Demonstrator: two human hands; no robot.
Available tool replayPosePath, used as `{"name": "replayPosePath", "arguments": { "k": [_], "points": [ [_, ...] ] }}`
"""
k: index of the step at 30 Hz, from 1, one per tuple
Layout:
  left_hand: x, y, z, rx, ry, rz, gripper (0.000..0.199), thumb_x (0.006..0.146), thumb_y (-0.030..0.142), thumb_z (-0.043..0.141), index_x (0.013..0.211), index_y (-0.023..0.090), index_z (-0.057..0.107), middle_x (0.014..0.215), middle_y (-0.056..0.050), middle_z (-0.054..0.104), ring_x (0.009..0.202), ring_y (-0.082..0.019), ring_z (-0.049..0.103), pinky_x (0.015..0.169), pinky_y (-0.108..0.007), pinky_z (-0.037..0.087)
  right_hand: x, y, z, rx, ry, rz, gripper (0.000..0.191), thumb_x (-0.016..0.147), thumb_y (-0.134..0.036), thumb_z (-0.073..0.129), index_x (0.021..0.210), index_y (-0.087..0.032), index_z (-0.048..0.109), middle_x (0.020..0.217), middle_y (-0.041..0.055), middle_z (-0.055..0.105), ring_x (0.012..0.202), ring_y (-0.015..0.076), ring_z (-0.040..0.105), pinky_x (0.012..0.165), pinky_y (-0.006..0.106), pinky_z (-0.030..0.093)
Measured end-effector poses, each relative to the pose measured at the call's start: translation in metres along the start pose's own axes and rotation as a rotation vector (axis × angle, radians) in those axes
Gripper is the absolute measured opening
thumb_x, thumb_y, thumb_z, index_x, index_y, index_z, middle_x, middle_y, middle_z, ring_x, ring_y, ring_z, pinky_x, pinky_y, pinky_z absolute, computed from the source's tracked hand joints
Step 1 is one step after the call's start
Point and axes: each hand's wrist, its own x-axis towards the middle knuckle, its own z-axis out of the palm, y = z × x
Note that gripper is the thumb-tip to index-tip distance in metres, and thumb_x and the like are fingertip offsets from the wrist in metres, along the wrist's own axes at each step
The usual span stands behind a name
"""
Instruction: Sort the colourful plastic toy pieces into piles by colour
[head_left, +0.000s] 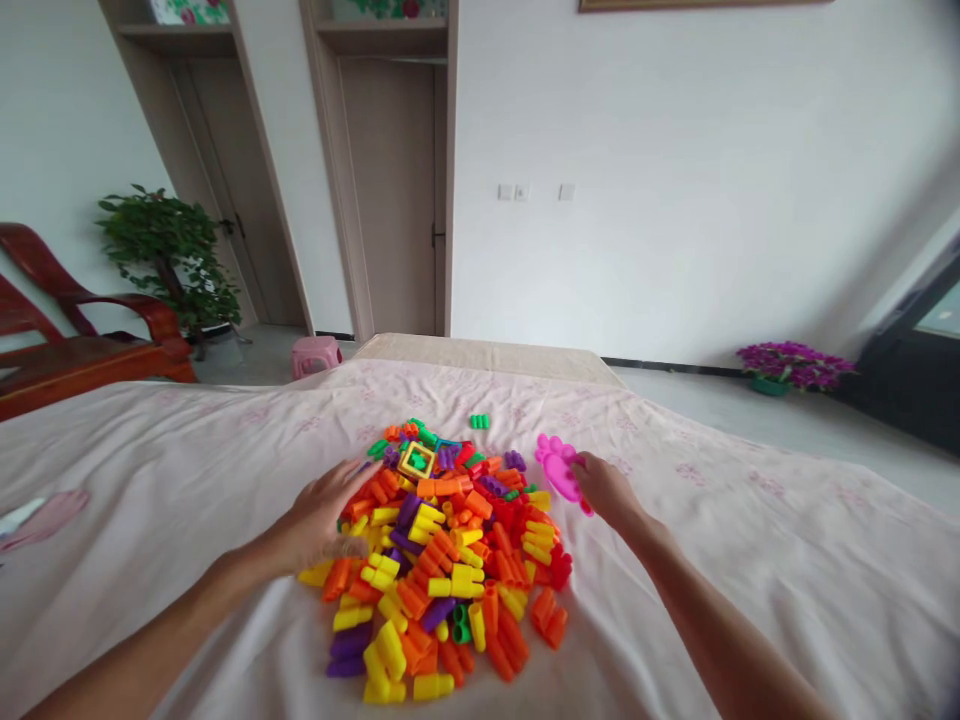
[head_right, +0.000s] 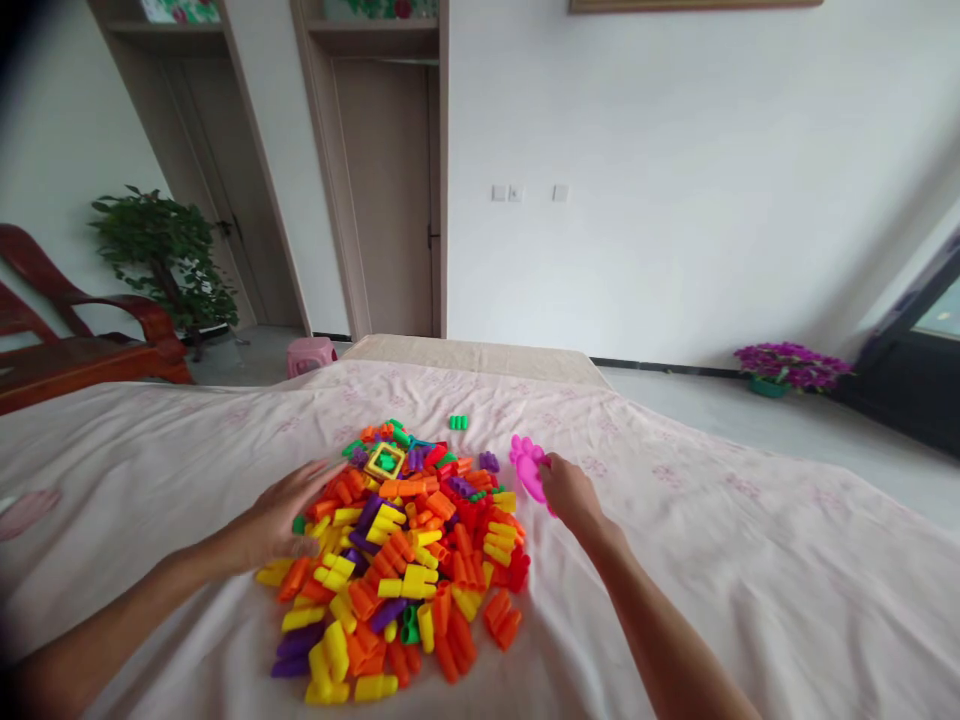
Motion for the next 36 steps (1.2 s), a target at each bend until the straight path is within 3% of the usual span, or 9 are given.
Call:
{"name": "replayPosePath", "arguments": {
  "k": [3, 5, 9, 13, 17, 24, 30, 36],
  "points": [
    [-0.055, 0.027, 0.04, 0.133, 0.062, -0.031, 0.132, 0.05, 0.076, 0.07, 0.156, 0.027, 0.008, 0.158, -0.018, 0.018, 0.142, -0.041, 0.021, 0.109, -0.054, 0.028, -0.024, 0.003, 0.012, 0.191, -0.06, 0.05, 0.025, 0.089, -0.034, 0.045, 0.083, -0.017, 0.062, 0.069, 0.0057, 0.068, 0.052, 0.0132, 0.057, 0.05, 0.023, 0.033],
    [-0.073, 0.056, 0.063, 0.206, 0.136, -0.057, 0.137, 0.046, 0.072, 0.074, 0.156, 0.027, 0.005, 0.158, -0.019, 0.018, 0.141, -0.045, 0.021, 0.107, -0.061, 0.025, -0.037, 0.0, 0.02, 0.387, -0.085, 0.1, 0.028, 0.088, -0.039, 0.045, 0.081, -0.016, 0.06, 0.06, 0.0032, 0.064, 0.041, 0.0116, 0.051, 0.043, 0.023, 0.031],
    [-0.068, 0.108, 0.085, 0.255, 0.334, 0.024, 0.121, 0.061, 0.06, 0.073, 0.156, 0.026, 0.007, 0.158, -0.019, 0.014, 0.14, -0.044, 0.023, 0.107, -0.059, 0.026, -0.051, -0.008, 0.031, 0.723, -0.092, 0.118, 0.029, 0.084, -0.043, 0.048, 0.071, -0.017, 0.053, 0.046, -0.0005, 0.054, 0.036, 0.0114, 0.045, 0.037, 0.023, 0.029],
    [-0.046, 0.134, 0.088, 0.259, 0.377, 0.139, 0.103, 0.065, 0.047, 0.074, 0.153, 0.031, 0.022, 0.16, -0.016, 0.01, 0.139, -0.045, 0.024, 0.106, -0.061, 0.027, -0.056, -0.009, 0.041, 0.891, -0.124, 0.123, 0.031, 0.078, -0.047, 0.054, 0.069, -0.018, 0.051, 0.045, -0.0029, 0.05, 0.037, 0.0106, 0.043, 0.038, 0.022, 0.028],
    [-0.023, 0.144, 0.093, 0.223, 0.357, 0.19, 0.087, 0.067, 0.045, 0.073, 0.147, 0.031, 0.039, 0.16, -0.014, 0.006, 0.14, -0.046, 0.02, 0.105, -0.062, 0.028, -0.058, -0.008, 0.052, 0.875, -0.07, 0.158, 0.033, 0.073, -0.05, 0.058, 0.072, -0.017, 0.053, 0.05, -0.0039, 0.05, 0.043, 0.0096, 0.043, 0.042, 0.021, 0.029],
    [0.032, 0.156, 0.098, 0.065, 0.436, 0.198, 0.059, 0.076, 0.02, 0.063, 0.134, 0.026, 0.053, 0.159, -0.011, 0.01, 0.142, -0.037, 0.022, 0.11, -0.055, 0.028, -0.064, -0.021, 0.055, 0.91, -0.106, 0.115, 0.029, 0.073, -0.045, 0.058, 0.074, -0.016, 0.055, 0.058, -0.0017, 0.056, 0.05, 0.0107, 0.05, 0.044, 0.021, 0.034],
    [0.067, 0.15, 0.09, -0.058, 0.483, 0.107, 0.049, 0.073, 0.022, 0.066, 0.122, 0.023, 0.06, 0.152, -0.012, 0.023, 0.14, -0.034, 0.026, 0.111, -0.05, 0.029, -0.061, -0.055, 0.046, 0.982, -0.235, 0.149, 0.022, 0.072, -0.038, 0.05, 0.072, -0.016, 0.055, 0.054, -0.0005, 0.058, 0.043, 0.0131, 0.052, 0.037, 0.022, 0.035],
    [0.097, 0.12, 0.07, -0.16, 0.633, -0.043, 0.043, 0.073, 0.023, 0.067, 0.115, 0.021, 0.06, 0.139, -0.013, 0.038, 0.135, -0.029, 0.035, 0.112, -0.046, 0.031, -0.038, -0.108, 0.03, 0.985, -0.177, 0.04, 0.019, 0.076, -0.037, 0.048, 0.071, -0.019, 0.051, 0.052, -0.0017, 0.054, 0.042, 0.013, 0.052, 0.037, 0.022, 0.036]
  ]
}}
